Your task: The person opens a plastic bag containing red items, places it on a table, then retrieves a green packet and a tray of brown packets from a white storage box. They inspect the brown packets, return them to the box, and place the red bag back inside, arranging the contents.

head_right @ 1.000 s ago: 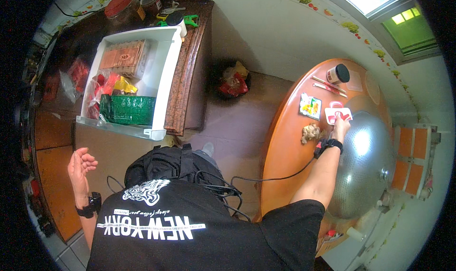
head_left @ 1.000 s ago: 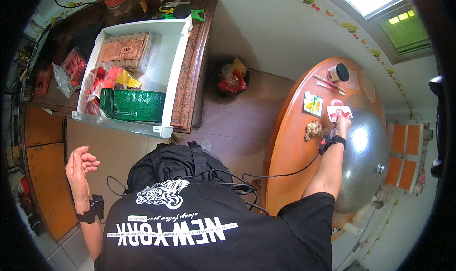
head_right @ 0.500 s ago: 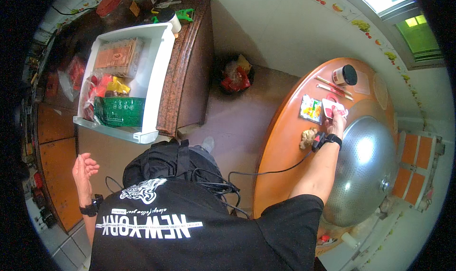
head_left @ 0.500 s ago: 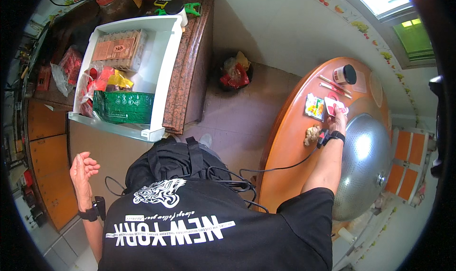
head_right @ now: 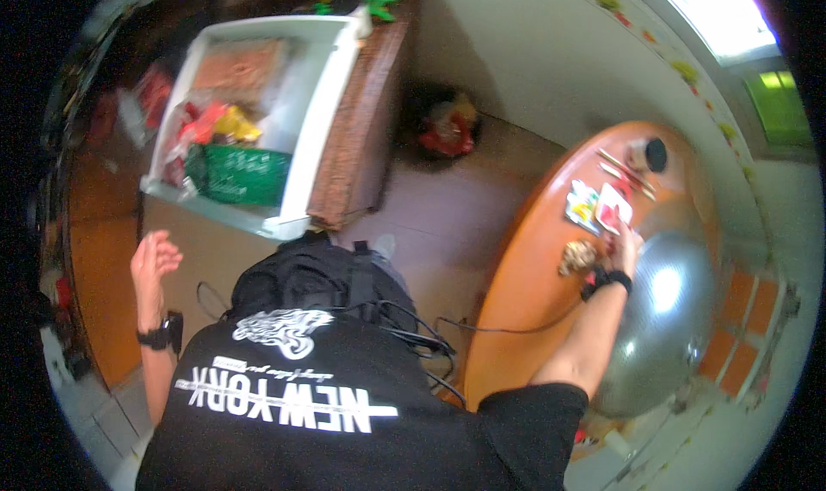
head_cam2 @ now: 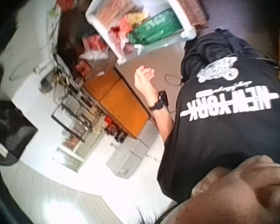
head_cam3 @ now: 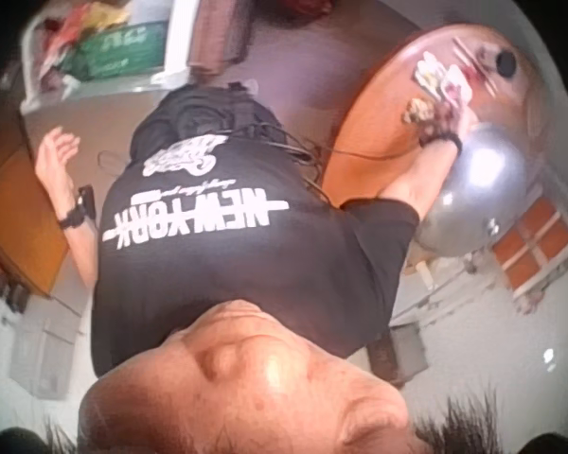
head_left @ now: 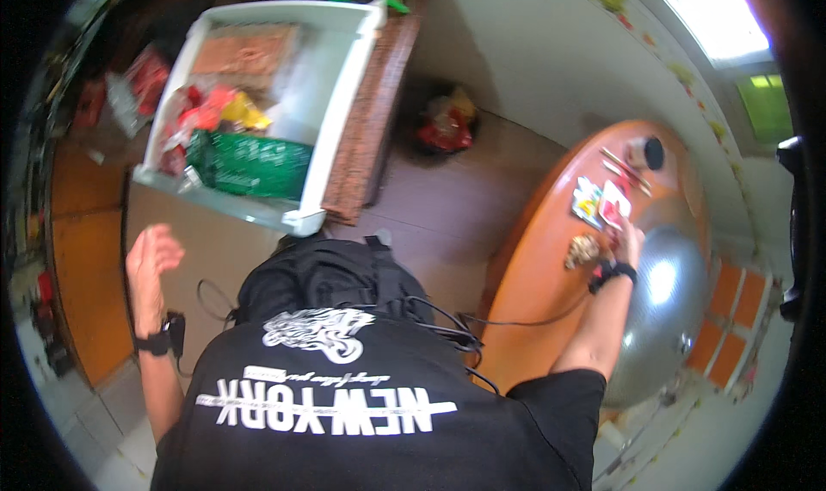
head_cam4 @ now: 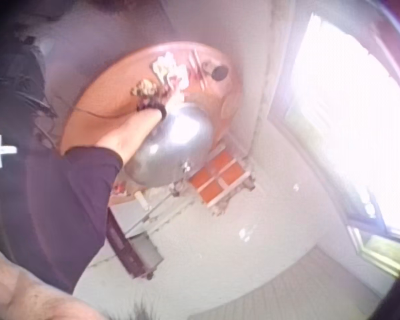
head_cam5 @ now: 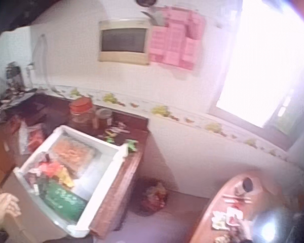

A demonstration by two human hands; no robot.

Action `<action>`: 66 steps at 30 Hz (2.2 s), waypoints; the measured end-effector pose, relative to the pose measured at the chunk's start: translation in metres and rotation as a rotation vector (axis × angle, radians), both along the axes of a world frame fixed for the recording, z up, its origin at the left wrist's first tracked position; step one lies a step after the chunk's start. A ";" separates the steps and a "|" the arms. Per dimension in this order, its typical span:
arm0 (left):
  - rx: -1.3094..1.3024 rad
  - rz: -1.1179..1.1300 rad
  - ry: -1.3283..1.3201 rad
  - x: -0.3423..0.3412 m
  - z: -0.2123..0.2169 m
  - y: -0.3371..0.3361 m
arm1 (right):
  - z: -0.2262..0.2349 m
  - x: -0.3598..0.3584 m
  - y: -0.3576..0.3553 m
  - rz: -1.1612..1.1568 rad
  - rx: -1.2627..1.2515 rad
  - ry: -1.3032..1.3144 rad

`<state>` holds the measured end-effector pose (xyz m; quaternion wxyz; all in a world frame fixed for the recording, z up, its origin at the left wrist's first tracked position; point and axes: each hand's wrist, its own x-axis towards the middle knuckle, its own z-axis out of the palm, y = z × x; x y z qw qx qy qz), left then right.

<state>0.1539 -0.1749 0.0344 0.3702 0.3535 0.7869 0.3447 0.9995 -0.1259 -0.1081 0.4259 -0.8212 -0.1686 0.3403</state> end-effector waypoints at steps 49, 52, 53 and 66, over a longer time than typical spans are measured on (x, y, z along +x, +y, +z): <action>0.396 -0.094 0.494 -0.274 -0.062 0.204 | 0.157 -0.634 0.116 1.598 -0.106 -0.740; 0.255 0.043 0.287 -0.294 -0.075 0.229 | 0.163 -0.617 0.110 1.547 -0.157 -0.638; 0.208 0.100 0.204 -0.296 -0.078 0.236 | 0.164 -0.613 0.108 1.534 -0.184 -0.608; -0.060 0.188 -0.284 -0.296 -0.101 0.292 | 0.163 -0.619 0.079 1.467 -0.040 -0.599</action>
